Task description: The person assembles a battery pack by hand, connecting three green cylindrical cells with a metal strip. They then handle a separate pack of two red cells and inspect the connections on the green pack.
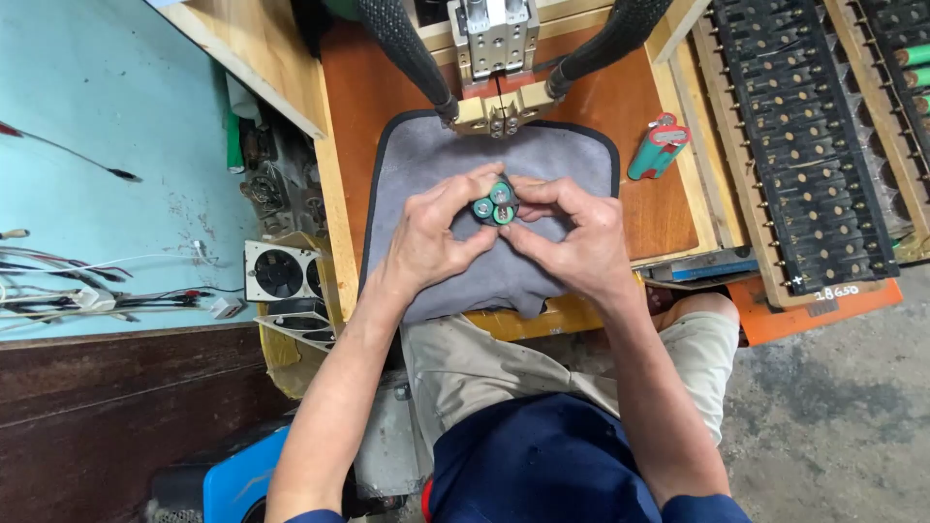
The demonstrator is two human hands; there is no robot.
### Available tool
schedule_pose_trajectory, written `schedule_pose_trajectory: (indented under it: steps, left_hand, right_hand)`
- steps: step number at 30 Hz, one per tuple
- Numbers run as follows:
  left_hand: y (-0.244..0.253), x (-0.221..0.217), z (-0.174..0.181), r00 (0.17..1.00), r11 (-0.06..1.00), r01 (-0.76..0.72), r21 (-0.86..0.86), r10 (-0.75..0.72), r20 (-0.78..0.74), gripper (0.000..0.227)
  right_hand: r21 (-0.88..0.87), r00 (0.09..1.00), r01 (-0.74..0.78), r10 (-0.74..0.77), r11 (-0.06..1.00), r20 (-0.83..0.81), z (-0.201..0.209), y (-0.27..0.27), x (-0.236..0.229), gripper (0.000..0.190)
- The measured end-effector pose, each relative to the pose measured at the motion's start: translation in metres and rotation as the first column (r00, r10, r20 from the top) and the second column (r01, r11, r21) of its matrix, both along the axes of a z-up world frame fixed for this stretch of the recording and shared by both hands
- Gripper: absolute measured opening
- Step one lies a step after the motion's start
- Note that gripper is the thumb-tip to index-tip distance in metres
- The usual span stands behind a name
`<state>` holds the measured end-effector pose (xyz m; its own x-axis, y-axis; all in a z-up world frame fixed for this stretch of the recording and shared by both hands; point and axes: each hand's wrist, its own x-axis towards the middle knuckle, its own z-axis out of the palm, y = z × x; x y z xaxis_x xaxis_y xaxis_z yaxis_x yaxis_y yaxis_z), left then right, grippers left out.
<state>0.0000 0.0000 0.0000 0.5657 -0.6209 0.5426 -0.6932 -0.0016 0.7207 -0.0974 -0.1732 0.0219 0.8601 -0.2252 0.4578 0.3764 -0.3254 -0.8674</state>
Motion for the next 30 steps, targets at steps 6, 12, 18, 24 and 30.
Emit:
schedule_pose_trajectory:
  steps: [6,12,18,24,30]
  left_hand:
    - [-0.001,0.003,0.004,0.996,1.0,-0.023,-0.008,0.022,-0.084,0.044]
    - [-0.003,0.006,0.015,0.99,1.0,-0.006,0.001,0.006,-0.144,0.042]
    - [-0.007,0.004,0.02,0.983,0.997,-0.033,0.063,0.044,-0.178,0.047]
    - [-0.009,0.006,0.017,0.979,0.995,-0.052,0.088,0.068,-0.193,0.046]
    - [-0.009,0.004,0.015,0.978,0.988,-0.085,0.128,0.107,-0.177,0.047]
  right_hand:
    - [0.227,0.954,0.132,-0.062,0.965,-0.292,0.011,0.003,0.007,0.015]
    - [0.238,0.877,0.275,-0.142,0.931,-0.459,0.001,0.004,0.024,0.021]
    - [0.225,0.862,0.266,-0.127,0.938,-0.49,-0.013,-0.006,0.035,0.02]
    - [0.048,0.803,0.264,-0.192,0.963,-0.565,0.014,-0.008,0.039,0.021]
    - [-0.096,0.733,0.247,-0.251,0.964,-0.632,0.029,-0.01,0.048,0.02]
